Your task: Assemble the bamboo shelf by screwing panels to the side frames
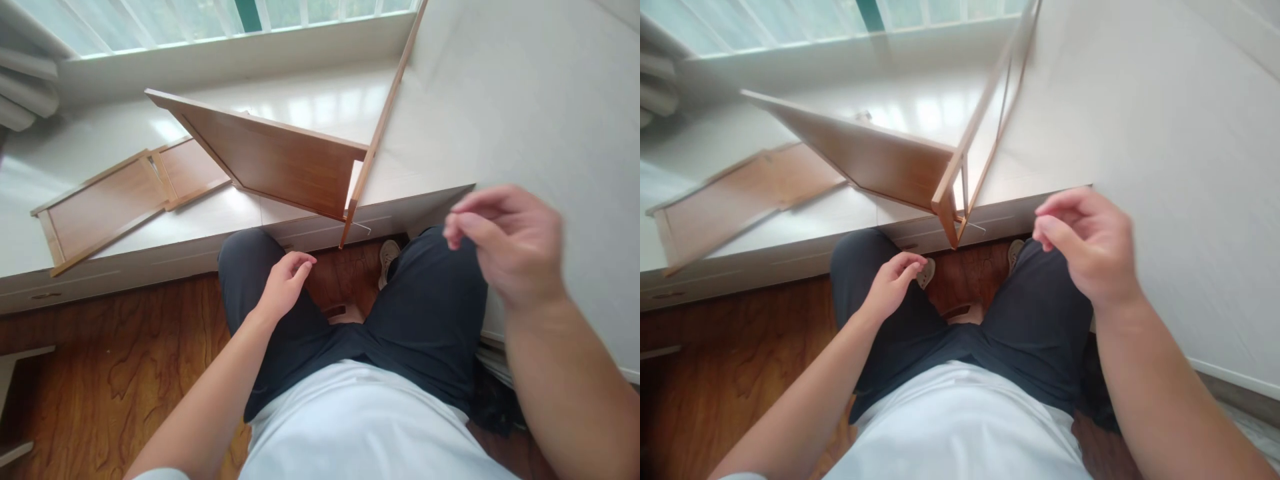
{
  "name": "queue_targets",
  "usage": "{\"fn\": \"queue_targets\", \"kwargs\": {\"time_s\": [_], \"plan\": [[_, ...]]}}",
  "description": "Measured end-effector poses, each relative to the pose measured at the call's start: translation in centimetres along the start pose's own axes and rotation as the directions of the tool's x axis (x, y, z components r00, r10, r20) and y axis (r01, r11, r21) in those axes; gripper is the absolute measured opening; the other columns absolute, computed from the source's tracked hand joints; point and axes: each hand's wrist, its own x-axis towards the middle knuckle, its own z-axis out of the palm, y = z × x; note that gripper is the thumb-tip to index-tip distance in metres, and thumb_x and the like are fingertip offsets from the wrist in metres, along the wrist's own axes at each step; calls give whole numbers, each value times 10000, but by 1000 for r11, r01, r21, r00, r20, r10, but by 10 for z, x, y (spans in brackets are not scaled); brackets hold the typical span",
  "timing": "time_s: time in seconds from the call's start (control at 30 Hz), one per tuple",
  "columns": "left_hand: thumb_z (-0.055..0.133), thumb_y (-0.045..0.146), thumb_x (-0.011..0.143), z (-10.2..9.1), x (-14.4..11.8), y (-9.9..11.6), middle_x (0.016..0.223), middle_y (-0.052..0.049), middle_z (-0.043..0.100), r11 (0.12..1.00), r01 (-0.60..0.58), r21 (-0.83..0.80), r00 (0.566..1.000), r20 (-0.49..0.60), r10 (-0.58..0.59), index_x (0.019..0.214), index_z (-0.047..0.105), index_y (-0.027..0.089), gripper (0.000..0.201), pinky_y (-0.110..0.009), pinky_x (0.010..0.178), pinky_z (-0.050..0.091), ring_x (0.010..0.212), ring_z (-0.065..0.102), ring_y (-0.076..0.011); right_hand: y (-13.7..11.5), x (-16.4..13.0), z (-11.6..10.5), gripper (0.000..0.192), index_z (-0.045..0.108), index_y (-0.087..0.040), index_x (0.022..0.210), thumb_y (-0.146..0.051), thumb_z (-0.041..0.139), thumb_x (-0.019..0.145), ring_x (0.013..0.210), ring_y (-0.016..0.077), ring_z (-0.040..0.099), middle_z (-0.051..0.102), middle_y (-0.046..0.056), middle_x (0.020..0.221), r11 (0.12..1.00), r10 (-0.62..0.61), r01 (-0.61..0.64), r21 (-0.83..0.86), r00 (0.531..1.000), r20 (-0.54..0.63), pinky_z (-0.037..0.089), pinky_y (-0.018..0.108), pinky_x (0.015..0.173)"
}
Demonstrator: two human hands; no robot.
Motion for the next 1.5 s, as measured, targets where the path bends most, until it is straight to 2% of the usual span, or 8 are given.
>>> {"fn": "queue_targets", "kwargs": {"time_s": [0.1, 0.2, 0.3, 0.53, 0.77, 1.07, 1.23, 1.5], "plan": [[597, 366, 896, -19, -24, 1, 1143, -43, 739, 963, -155, 219, 987, 7, 158, 966, 750, 317, 176, -432, 1051, 497, 1143, 663, -273, 49, 20, 14, 159, 728, -249, 887, -397, 755, 832, 657, 199, 647, 705, 26, 773, 982, 121, -91, -164, 975, 184, 544, 343, 571], [579, 313, 892, -42, -40, -8, 1262, -32, 748, 763, -337, 551, 940, 156, 302, 1050, 772, 363, 254, -543, 1226, 344, 1341, 603, -312, 101, 48, 28, 211, 734, -211, 952, -401, 736, 859, 741, 199, 659, 718, 37, 856, 964, 125, -51, -260, 952, 278, 564, 343, 645], [627, 328, 842, -72, -45, -22, 1422, 34, 672, 603, -439, 666, 898, 345, 272, 1241, 721, 487, 440, -606, 1310, 134, 1450, 513, -336, 133, 70, 38, 220, 736, -220, 985, -417, 722, 888, 785, 195, 664, 732, 38, 926, 969, 105, -25, -244, 942, 319, 557, 333, 671], [654, 455, 744, -144, 6, -38, 1438, 84, 638, 535, -606, 589, 759, 629, 167, 1333, 646, 545, 596, -531, 1328, 88, 1398, 579, -286, 149, 84, 57, 263, 689, -217, 954, -478, 709, 927, 814, 156, 669, 749, 54, 989, 988, 150, -135, -71, 936, 319, 536, 270, 637], [661, 548, 682, -172, 78, -42, 1486, 88, 609, 468, -731, 497, 599, 796, 91, 1333, 665, 421, 663, -484, 1299, 196, 1421, 544, -220, 144, 73, 61, 199, 640, -279, 824, -396, 651, 984, 692, 154, 648, 691, -8, 776, 995, 94, -80, -61, 962, 256, 568, 318, 679], [635, 619, 723, -176, 56, -51, 1542, 237, 515, 526, -568, 633, 788, 603, 125, 1356, 607, 481, 648, -442, 1306, 205, 1467, 484, -211, 135, 65, 67, 127, 686, -265, 949, -378, 643, 988, 763, 173, 695, 748, 5, 893, 986, 164, -154, -58, 883, 439, 556, 324, 609], [440, 696, 862, -170, 50, -56, 1584, 346, 379, 482, -552, 681, 830, 504, 239, 1436, 503, 541, 597, -394, 1295, 210, 1510, 416, -191, 136, 61, 70, 168, 705, -295, 969, -461, 679, 963, 743, 179, 693, 761, -7, 911, 978, 203, -202, -54, 858, 471, 548, 334, 582], [337, 859, 870, -163, 57, -55, 1591, 263, 443, 545, -498, 674, 861, 457, 222, 1411, 568, 439, 723, -438, 1280, 210, 1498, 418, -251, 134, 53, 79, 222, 710, -279, 890, -499, 733, 910, 687, 187, 699, 752, -7, 833, 969, 229, -243, -33, 844, 484, 542, 354, 583]]}}
